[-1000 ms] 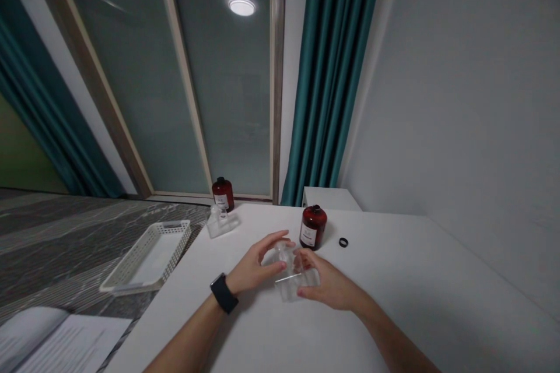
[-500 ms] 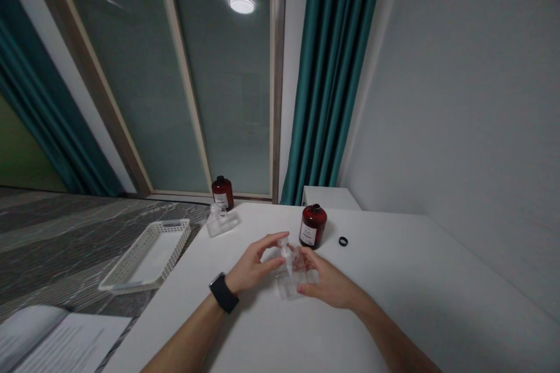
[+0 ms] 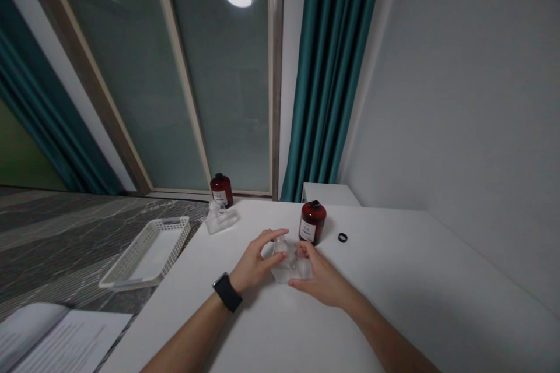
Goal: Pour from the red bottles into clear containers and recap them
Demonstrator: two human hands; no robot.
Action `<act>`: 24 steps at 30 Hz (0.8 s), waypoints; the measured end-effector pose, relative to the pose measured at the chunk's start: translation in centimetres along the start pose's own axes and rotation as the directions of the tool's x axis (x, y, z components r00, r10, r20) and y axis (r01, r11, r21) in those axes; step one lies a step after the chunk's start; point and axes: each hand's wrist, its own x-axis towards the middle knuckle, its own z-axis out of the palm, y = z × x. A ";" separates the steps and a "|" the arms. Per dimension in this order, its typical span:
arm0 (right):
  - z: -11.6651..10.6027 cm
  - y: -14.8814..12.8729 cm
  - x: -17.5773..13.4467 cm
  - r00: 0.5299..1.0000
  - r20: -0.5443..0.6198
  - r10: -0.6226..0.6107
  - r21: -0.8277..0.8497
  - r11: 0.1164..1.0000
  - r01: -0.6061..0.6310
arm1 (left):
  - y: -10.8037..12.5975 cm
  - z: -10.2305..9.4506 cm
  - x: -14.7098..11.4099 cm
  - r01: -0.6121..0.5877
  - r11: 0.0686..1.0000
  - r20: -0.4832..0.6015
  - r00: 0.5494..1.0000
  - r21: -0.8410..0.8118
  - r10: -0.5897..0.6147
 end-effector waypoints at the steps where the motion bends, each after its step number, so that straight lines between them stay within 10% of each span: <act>1: 0.0 0.0 0.0 1.000 -0.004 -0.002 -0.003 1.000 0.002 | -0.1 0.0 0.0 -0.004 1.000 0.001 1.000 0.010 0.004; 16: -2.0 0.8 0.2 0.992 0.129 -0.019 0.039 0.999 0.014 | -1.3 -1.3 0.3 0.006 0.990 0.216 0.976 0.139 -0.036; 24: -1.7 -0.4 0.2 0.981 -0.112 -0.160 0.034 0.986 0.165 | -0.4 -0.1 -0.1 -0.054 0.990 0.221 0.975 0.131 0.024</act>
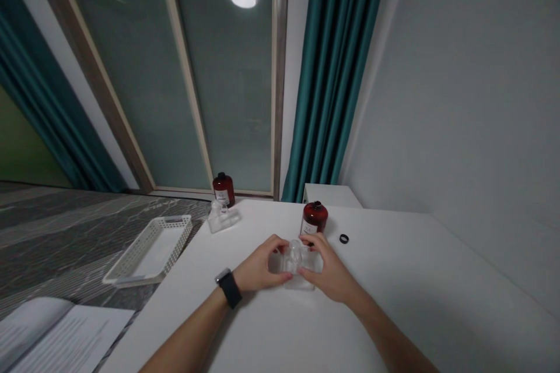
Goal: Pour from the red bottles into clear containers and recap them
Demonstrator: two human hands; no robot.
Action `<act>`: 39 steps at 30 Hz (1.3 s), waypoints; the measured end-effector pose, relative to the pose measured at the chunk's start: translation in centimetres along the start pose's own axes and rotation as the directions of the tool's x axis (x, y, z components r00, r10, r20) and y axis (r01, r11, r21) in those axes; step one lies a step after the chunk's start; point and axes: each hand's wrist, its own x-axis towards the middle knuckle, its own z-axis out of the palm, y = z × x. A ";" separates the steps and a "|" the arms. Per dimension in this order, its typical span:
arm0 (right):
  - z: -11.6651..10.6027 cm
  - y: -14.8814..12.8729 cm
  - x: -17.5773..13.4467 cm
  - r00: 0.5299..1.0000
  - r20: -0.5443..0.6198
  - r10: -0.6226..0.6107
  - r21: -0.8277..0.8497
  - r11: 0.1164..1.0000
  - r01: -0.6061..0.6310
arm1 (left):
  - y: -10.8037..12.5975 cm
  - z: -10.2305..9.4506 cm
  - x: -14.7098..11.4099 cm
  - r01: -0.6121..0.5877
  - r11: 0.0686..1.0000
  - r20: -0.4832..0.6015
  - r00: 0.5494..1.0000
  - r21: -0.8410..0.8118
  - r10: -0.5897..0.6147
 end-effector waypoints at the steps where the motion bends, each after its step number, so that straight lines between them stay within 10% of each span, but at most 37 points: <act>1: 0.2 -0.1 0.0 1.000 -0.028 -0.002 -0.011 1.000 0.001 | 0.1 0.2 0.0 -0.006 1.000 -0.001 1.000 0.001 0.006; 39: 1.1 -0.5 -0.2 0.999 -0.025 -0.037 0.144 0.989 0.040 | 0.4 0.8 0.0 0.071 0.995 0.008 0.997 -0.064 -0.071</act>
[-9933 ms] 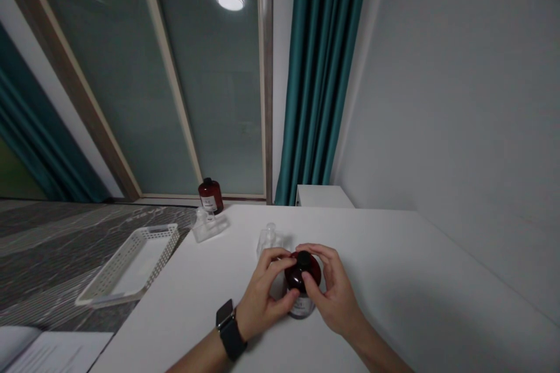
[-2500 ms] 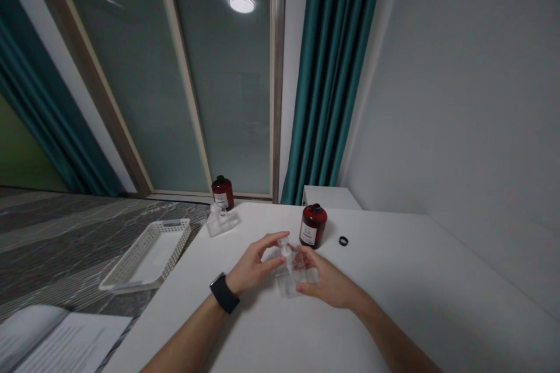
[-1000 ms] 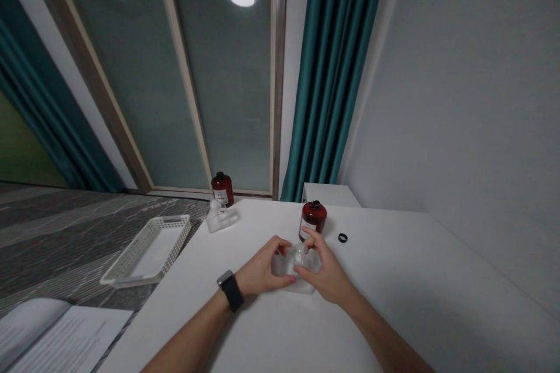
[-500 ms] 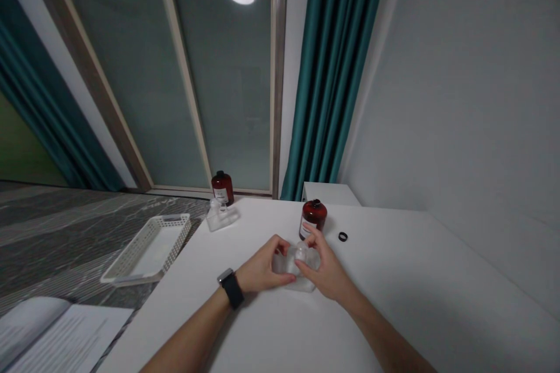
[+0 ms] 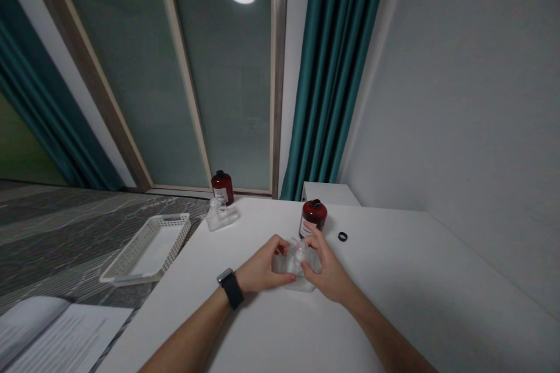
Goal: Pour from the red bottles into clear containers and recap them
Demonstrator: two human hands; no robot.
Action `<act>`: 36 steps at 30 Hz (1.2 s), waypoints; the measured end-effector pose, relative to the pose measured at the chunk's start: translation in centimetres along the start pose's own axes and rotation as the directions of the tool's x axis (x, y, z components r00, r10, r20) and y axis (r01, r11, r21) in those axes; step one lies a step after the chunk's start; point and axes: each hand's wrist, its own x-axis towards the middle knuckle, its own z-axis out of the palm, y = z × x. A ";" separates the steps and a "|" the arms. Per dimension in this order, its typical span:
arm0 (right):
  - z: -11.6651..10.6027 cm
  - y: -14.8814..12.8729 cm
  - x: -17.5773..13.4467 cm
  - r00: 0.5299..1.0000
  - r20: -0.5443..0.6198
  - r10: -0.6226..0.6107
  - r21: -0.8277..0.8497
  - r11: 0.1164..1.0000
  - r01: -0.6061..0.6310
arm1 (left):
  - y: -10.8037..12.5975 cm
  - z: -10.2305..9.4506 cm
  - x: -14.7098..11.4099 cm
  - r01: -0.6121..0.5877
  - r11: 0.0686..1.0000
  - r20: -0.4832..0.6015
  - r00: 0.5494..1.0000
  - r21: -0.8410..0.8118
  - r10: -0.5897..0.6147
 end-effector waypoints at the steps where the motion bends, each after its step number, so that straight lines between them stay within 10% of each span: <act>1: 0.1 0.0 0.0 1.000 0.003 0.015 0.003 1.000 -0.015 | 0.0 0.0 0.0 -0.002 1.000 0.002 1.000 -0.002 0.002; 36: -0.7 0.8 0.1 0.999 -0.047 0.009 -0.051 0.999 -0.012 | 0.1 0.0 -0.2 -0.007 1.000 0.007 1.000 0.002 0.007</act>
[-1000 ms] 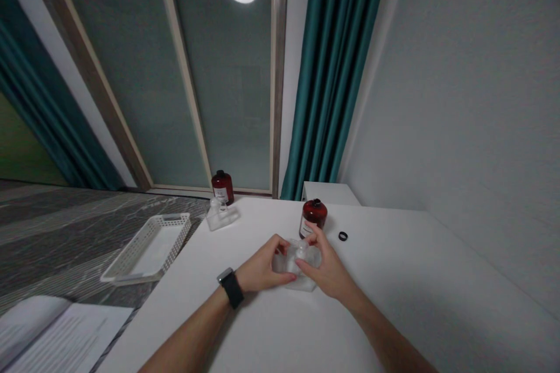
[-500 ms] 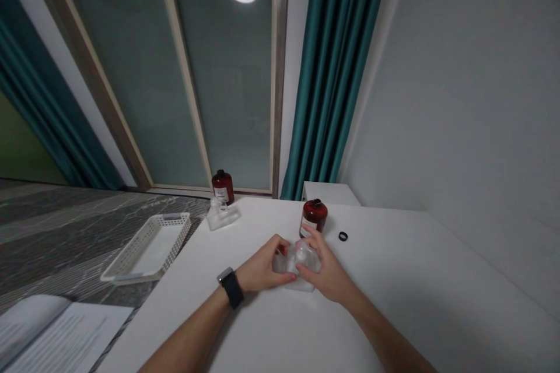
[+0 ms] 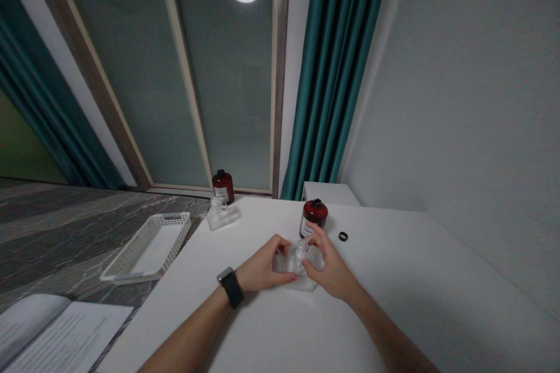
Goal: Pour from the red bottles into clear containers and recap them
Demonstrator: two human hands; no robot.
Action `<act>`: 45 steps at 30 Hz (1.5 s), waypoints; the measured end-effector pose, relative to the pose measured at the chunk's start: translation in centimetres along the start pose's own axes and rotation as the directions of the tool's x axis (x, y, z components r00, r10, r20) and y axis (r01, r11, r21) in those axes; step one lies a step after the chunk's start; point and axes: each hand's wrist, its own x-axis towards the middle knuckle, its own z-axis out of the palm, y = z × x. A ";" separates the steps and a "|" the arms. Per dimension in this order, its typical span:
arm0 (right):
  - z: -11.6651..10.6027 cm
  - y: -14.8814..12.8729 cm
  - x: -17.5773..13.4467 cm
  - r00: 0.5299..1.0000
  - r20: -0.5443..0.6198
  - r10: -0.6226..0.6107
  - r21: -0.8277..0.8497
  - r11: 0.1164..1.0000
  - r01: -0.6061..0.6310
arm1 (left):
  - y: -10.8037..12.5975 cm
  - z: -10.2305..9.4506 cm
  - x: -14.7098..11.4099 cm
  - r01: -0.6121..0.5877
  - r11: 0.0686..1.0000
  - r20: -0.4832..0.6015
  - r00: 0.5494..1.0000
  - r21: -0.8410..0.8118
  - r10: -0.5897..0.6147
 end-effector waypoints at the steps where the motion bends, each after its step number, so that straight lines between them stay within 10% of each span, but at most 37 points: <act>1: 0.1 -0.1 0.0 1.000 0.003 0.002 0.014 1.000 -0.002 | 0.0 0.0 0.0 0.003 1.000 -0.001 1.000 0.001 -0.003; 27: 0.5 -0.6 -0.1 0.996 0.018 0.084 0.083 0.993 -0.085 | -0.1 0.0 0.0 0.003 1.000 0.008 1.000 -0.013 -0.003; 45: -0.1 0.9 0.3 0.890 -0.446 -0.094 0.098 0.983 0.152 | 0.0 0.0 0.0 0.018 1.000 0.020 1.000 -0.006 -0.018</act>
